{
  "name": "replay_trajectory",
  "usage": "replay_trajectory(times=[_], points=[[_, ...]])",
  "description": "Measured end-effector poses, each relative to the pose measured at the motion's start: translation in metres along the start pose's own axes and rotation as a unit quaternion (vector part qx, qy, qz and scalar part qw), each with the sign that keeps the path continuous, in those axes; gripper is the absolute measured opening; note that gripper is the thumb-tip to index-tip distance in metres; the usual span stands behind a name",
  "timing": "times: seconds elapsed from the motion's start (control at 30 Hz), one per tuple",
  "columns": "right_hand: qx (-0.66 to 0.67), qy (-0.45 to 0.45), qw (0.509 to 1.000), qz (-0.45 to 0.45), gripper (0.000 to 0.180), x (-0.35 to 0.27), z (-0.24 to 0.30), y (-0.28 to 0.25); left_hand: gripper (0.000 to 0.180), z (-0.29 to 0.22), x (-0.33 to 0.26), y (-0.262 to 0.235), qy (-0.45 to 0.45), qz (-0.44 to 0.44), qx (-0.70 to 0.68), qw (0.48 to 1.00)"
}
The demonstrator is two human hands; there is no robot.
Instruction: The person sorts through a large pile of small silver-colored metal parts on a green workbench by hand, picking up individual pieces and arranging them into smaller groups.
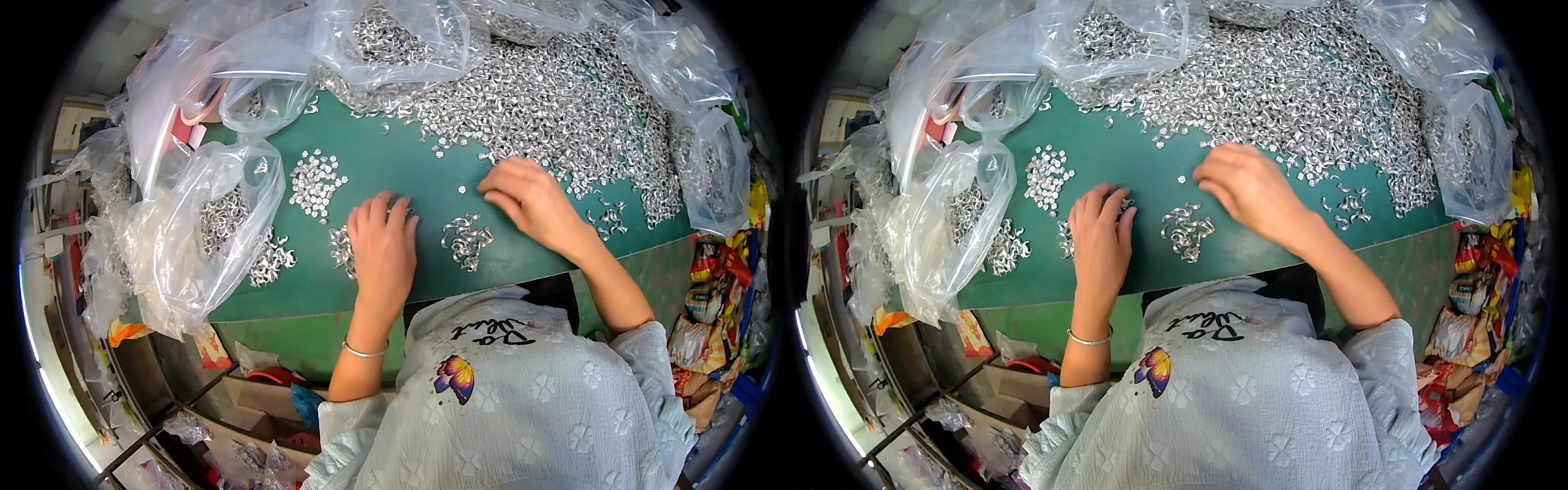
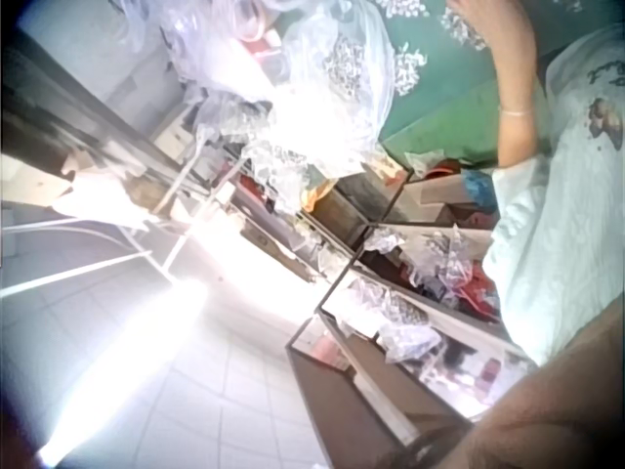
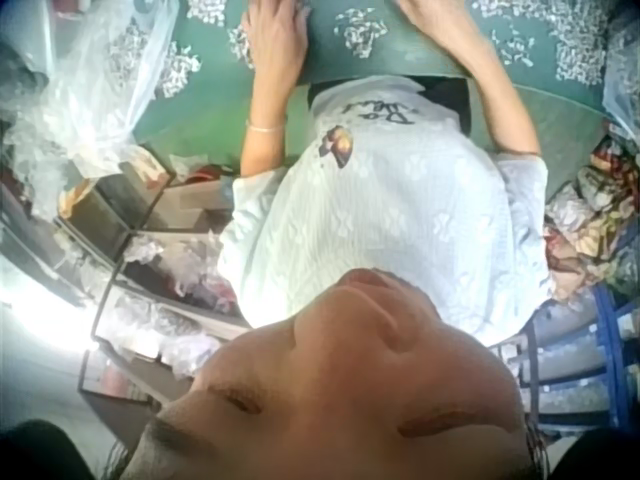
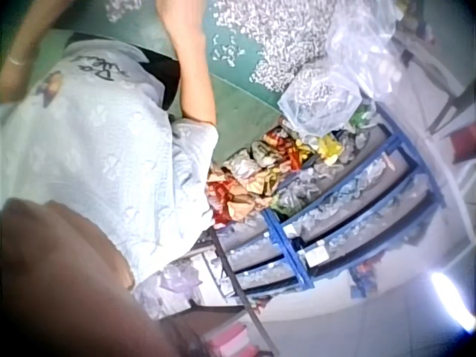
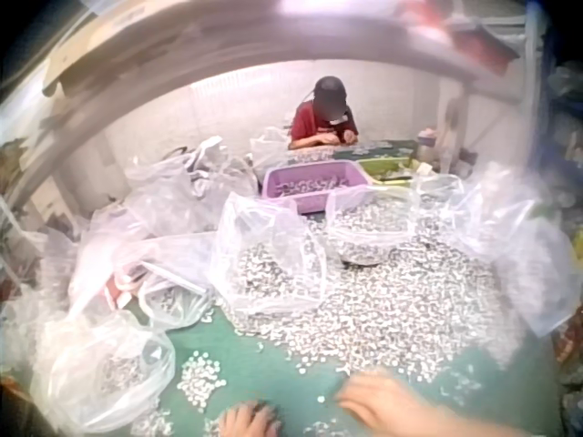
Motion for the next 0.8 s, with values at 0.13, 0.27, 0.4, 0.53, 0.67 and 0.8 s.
replay_trajectory(times=[0.13, 0.27, 0.4, 0.53, 0.67, 0.8], points=[[-0.023, -0.060, 0.997, -0.045, 0.022, 0.007, 0.007, 0.012, 0.024, -0.006, -0.004, 0.004, 0.034, 0.008, -0.008, 0.999], [-0.065, -0.061, 0.996, 0.012, 0.028, -0.006, 0.010, 0.009, 0.022, 0.010, -0.018, 0.001, 0.029, -0.002, -0.030, 0.999], [-0.021, -0.010, 1.000, -0.009, 0.032, -0.019, 0.014, -0.002, 0.019, 0.012, -0.025, -0.006, 0.038, -0.029, -0.021, 0.999], [-0.019, -0.028, 0.999, -0.013, 0.036, -0.026, 0.024, 0.007, 0.026, -0.003, -0.029, -0.011, 0.008, -0.033, -0.113, 0.993], [-0.112, -0.002, 0.994, -0.004, 0.043, -0.027, 0.013, -0.004, 0.048, -0.037, -0.038, 0.007, 0.010, 0.027, -0.216, 0.976], [-0.083, 0.030, 0.995, 0.039, 0.040, -0.024, 0.008, -0.002, 0.068, -0.055, -0.043, 0.026, 0.044, 0.071, -0.202, 0.976]])
Point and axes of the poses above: each hand's wrist, its own x-axis towards the middle knuckle, its own y-axis out of the palm, z = x × y, the point moved 4 cm from there along x, towards the middle knuckle, and after that the axes turned 5 degrees about -z, right-handed, at the moved point
